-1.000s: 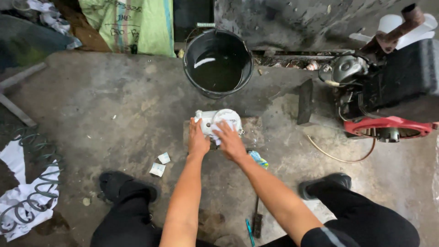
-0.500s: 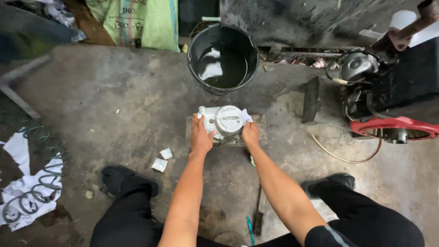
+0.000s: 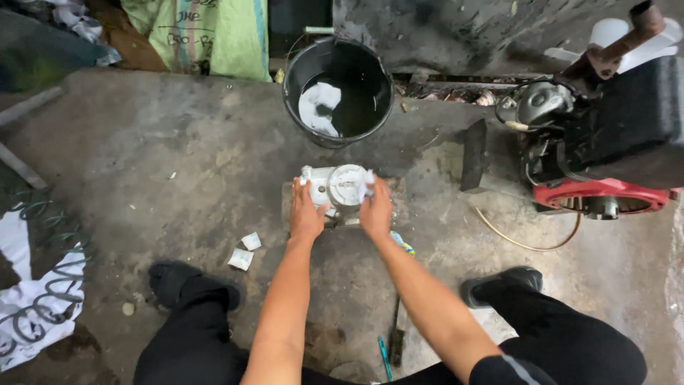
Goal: Cleaning a metal mechanical component using a cloth and cleaning solution
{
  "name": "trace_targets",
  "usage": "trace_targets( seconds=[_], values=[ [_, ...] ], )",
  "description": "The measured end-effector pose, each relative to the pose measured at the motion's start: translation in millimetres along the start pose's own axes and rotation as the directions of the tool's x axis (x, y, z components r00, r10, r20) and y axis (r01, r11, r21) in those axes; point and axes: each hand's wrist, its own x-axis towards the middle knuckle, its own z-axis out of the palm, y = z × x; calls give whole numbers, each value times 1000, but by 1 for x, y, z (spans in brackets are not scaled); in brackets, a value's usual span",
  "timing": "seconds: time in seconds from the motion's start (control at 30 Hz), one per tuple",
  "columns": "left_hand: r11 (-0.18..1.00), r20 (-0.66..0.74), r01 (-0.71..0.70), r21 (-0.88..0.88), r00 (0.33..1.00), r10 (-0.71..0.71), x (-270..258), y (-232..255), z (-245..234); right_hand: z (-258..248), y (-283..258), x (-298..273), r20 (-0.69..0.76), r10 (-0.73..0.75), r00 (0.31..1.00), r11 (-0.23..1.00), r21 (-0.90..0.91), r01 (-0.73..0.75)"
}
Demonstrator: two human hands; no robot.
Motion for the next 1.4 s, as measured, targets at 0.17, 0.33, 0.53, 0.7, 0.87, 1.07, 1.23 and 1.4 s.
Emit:
trace_targets(
  seconds=[0.17, 0.33, 0.53, 0.7, 0.87, 1.07, 1.23, 1.4],
  values=[
    [1000, -6, 10, -29, 1000, -10, 1, -1, 2, 15, 4, -35, -139, 23, 990, 998, -52, -31],
    [999, -19, -2, -37, 1000, 2, 0, -6, 7, 16, 63, 14, 95, 415, 905, 903, -164, -396],
    [999, -18, 10, -47, 1000, -11, 3, -7, 7, 24, 65, -3, 11, 221, 975, 969, -117, -218],
    [1000, -11, 15, -24, 1000, -16, 2, -9, 9, 33, 110, -37, -18, 539, 842, 838, -91, -538],
    [999, -7, 9, -33, 1000, -10, -2, -11, 8, 30, 47, -45, -195, 471, 860, 872, -41, -487],
    [1000, -47, -6, -29, 999, 4, 10, 1, 0, 47, 49, -47, -306, 417, 856, 906, 59, -420],
    [999, -85, 19, -37, 996, -22, -4, 7, 6, 51, 54, -53, -361, 193, 912, 977, -15, -213],
    [999, 10, 49, -14, 999, -49, 3, 14, -5, 49, 49, -39, -319, 271, 908, 955, -29, -295]
  ],
)
